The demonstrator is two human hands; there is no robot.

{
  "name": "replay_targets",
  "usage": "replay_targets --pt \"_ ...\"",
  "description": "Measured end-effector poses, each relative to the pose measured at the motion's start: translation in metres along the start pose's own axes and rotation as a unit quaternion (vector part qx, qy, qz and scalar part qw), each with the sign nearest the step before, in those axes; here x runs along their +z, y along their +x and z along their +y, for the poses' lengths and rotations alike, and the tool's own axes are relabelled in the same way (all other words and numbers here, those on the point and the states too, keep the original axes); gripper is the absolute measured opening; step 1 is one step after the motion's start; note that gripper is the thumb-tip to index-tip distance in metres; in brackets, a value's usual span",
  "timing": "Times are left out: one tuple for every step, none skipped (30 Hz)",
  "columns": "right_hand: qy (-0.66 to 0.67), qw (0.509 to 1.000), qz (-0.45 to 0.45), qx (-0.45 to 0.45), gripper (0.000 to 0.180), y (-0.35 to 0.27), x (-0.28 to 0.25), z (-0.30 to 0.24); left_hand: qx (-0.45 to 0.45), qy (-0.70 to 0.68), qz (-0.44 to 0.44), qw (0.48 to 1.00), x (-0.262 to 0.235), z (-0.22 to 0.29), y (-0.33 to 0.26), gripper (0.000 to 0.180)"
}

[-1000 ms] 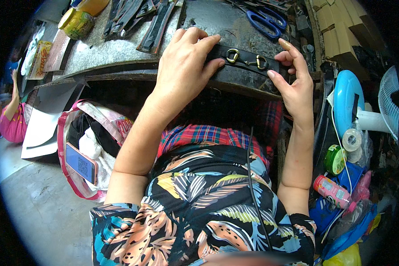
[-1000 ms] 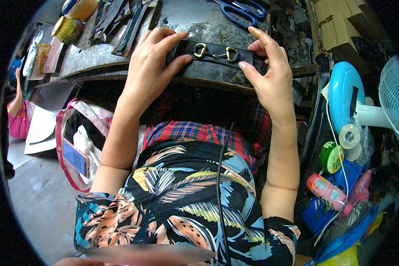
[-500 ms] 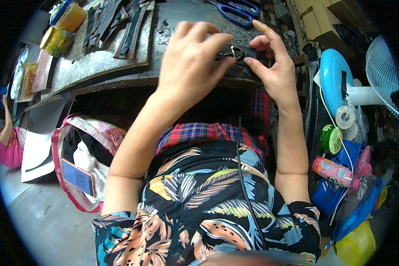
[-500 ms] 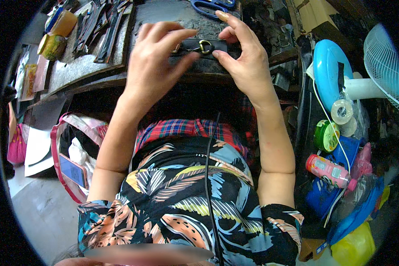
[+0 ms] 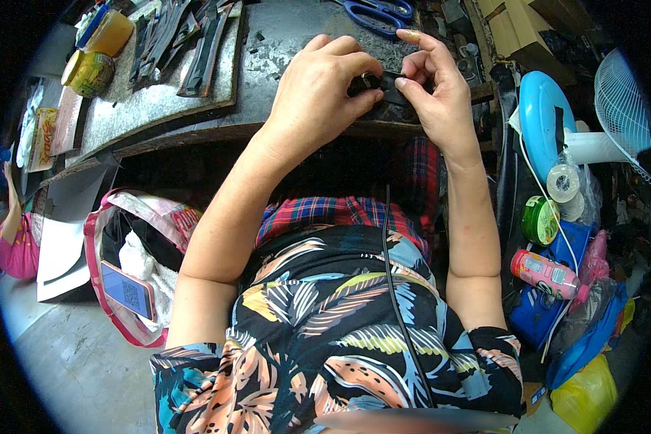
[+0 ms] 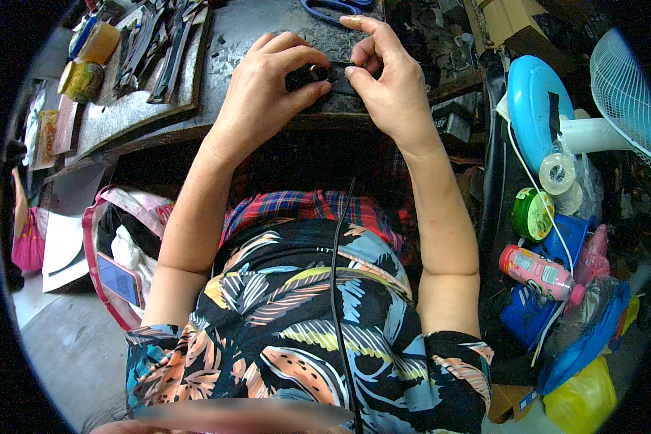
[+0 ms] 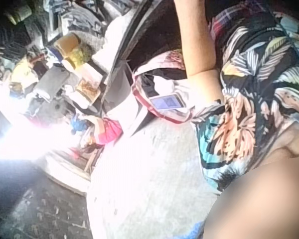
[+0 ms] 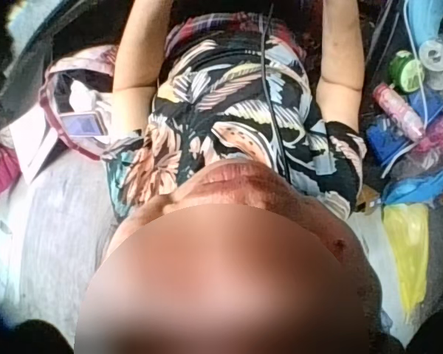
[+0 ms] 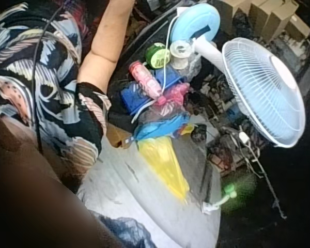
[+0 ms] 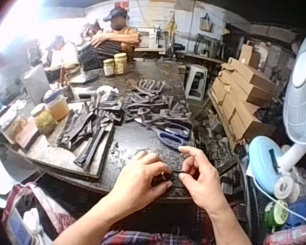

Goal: The person applies a yellow substance to the edges of small black leather straps, then attaches metal D-rings to the ends of the straps. The person handles the straps one at a time, repeatedly dipping the edges into a small jar and pressing the metal rings into place.

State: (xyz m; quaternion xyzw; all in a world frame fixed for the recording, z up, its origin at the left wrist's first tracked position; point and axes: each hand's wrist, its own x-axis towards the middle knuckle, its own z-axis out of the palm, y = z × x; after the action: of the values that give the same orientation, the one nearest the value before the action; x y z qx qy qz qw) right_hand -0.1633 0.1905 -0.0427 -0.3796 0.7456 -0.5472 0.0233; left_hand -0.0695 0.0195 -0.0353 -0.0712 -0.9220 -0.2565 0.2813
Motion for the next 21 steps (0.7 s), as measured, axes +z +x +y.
replay_targets --pt "-0.001 1.0 -0.004 0.0 0.056 0.0 0.0 0.0 0.002 -0.003 0.002 1.0 0.0 0.0 0.0 0.023" --pt "-0.002 1.0 -0.006 0.001 0.056 0.0 0.001 0.0 0.0 -0.002 0.001 1.0 0.0 0.0 0.001 0.023" --pt "-0.003 1.0 -0.008 0.001 0.056 0.0 0.001 -0.001 -0.005 0.005 -0.005 1.0 0.001 0.001 0.001 0.022" --pt "-0.005 1.0 -0.006 0.001 0.055 -0.001 0.001 -0.001 -0.013 0.001 -0.009 1.0 0.001 0.002 0.0 0.023" --pt "-0.007 1.0 -0.004 0.001 0.055 -0.001 0.002 -0.001 -0.025 0.003 -0.017 1.0 0.002 0.003 0.0 0.024" --pt "-0.009 1.0 -0.003 0.002 0.055 -0.001 0.002 -0.001 -0.027 0.006 -0.02 0.999 0.002 0.004 0.0 0.025" --pt "-0.007 1.0 -0.001 0.004 0.055 -0.001 0.002 -0.001 -0.034 0.005 -0.023 0.999 0.003 0.005 0.0 0.024" --pt "-0.006 1.0 -0.001 0.009 0.054 -0.001 0.002 -0.001 -0.031 0.006 -0.019 0.999 0.003 0.006 0.0 0.024" --pt "-0.005 1.0 0.0 0.013 0.054 -0.001 0.003 0.0 -0.029 0.006 -0.016 0.999 0.004 0.006 0.0 0.024" --pt "-0.007 1.0 0.0 0.018 0.054 0.0 0.003 0.0 -0.029 0.01 -0.022 0.999 0.004 0.006 0.0 0.027" --pt "-0.009 1.0 0.0 0.024 0.053 0.0 0.003 0.0 -0.029 0.013 -0.027 0.999 0.003 0.006 0.0 0.029" --pt "-0.012 1.0 -0.004 0.025 0.053 0.001 0.003 0.001 -0.029 0.018 -0.032 0.999 0.002 0.006 -0.001 0.032" --pt "-0.005 1.0 -0.004 0.025 0.053 0.001 0.002 0.001 -0.022 -0.001 -0.022 1.0 0.0 0.005 -0.002 0.036" --pt "0.001 1.0 -0.008 0.02 0.053 0.001 0.002 0.0 -0.015 -0.02 -0.011 1.0 -0.004 0.003 -0.005 0.039" --pt "0.007 1.0 -0.007 0.025 0.053 0.001 0.001 0.0 -0.017 -0.033 -0.008 0.999 -0.009 0.002 -0.009 0.043" --pt "-0.002 1.0 -0.006 0.006 0.054 0.0 0.0 -0.001 -0.008 0.012 0.011 1.0 -0.014 0.0 -0.013 0.044" --pt "-0.01 1.0 0.001 -0.003 0.055 -0.001 0.0 -0.002 -0.009 0.061 0.022 0.998 -0.019 -0.002 -0.018 0.045" --pt "-0.019 1.0 0.005 -0.001 0.056 -0.002 -0.001 -0.004 -0.01 0.11 0.032 0.993 -0.024 -0.003 -0.022 0.046" --pt "-0.034 0.999 0.005 -0.004 0.057 -0.004 -0.002 -0.005 -0.02 0.164 0.027 0.986 -0.029 -0.003 -0.027 0.048" --pt "-0.049 0.999 0.002 0.004 0.058 -0.005 -0.003 -0.007 -0.04 0.18 0.006 0.983 -0.033 -0.004 -0.029 0.047" --pt "-0.063 0.998 -0.002 -0.002 0.059 -0.006 -0.004 -0.008 -0.05 0.195 -0.001 0.98 -0.034 -0.004 -0.03 0.046"
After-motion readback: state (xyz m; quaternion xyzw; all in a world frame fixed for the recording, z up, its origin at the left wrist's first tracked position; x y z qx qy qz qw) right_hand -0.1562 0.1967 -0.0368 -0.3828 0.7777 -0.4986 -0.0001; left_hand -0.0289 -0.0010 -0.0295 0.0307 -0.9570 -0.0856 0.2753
